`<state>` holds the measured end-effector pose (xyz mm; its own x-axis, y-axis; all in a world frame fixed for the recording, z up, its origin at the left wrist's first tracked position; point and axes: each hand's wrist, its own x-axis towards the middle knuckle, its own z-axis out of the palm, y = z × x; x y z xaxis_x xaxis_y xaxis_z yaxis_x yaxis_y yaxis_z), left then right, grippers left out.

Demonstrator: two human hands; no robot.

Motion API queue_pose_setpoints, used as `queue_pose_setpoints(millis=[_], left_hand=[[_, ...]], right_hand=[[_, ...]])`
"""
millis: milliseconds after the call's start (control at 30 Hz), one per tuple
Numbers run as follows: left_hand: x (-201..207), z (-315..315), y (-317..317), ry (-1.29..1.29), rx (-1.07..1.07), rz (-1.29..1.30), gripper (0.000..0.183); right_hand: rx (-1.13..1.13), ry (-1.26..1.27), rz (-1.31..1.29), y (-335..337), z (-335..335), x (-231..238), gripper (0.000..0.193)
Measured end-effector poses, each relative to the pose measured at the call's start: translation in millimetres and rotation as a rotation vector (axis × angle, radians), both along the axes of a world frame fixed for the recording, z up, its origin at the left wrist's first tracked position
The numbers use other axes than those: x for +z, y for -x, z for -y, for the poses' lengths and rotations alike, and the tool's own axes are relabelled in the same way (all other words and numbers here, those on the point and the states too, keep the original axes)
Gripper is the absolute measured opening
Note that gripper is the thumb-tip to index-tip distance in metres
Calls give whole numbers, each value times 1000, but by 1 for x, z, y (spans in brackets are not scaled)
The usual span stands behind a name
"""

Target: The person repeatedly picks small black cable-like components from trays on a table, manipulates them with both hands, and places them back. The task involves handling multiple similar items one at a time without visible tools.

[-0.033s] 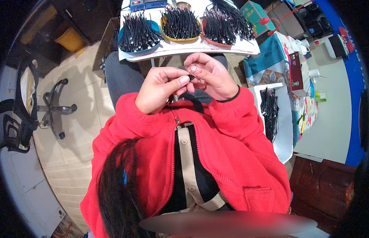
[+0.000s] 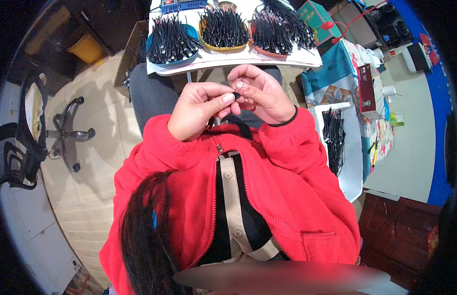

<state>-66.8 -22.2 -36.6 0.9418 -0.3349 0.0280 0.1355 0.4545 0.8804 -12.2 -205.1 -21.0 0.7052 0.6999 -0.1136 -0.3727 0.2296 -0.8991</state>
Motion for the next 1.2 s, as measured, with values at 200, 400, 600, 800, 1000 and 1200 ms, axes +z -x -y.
queue_pose_setpoints(millis=[200, 400, 600, 800, 1000, 1200], left_hand=[[-3, 4, 3, -94, 107, -56, 15], [-3, 3, 2, -230, 137, -65, 13], [-1, 0, 4, -296, 144, -18, 13], [-7, 1, 3, -273, 174, 30, 13], [-10, -1, -2, -275, 65, 35, 14], [-6, -15, 3, -194, -4, -66, 15]], right_hand=[[-78, 32, 143, 2, -5, -8, 30], [-134, 72, 351, 1, -6, -16, 32], [-209, 235, 370, -1, -3, -13, 26], [-245, 528, 1011, 12, -4, -10, 31], [-175, 362, 676, 8, -1, -17, 28], [-276, 492, 891, 2, 25, 4, 11]])
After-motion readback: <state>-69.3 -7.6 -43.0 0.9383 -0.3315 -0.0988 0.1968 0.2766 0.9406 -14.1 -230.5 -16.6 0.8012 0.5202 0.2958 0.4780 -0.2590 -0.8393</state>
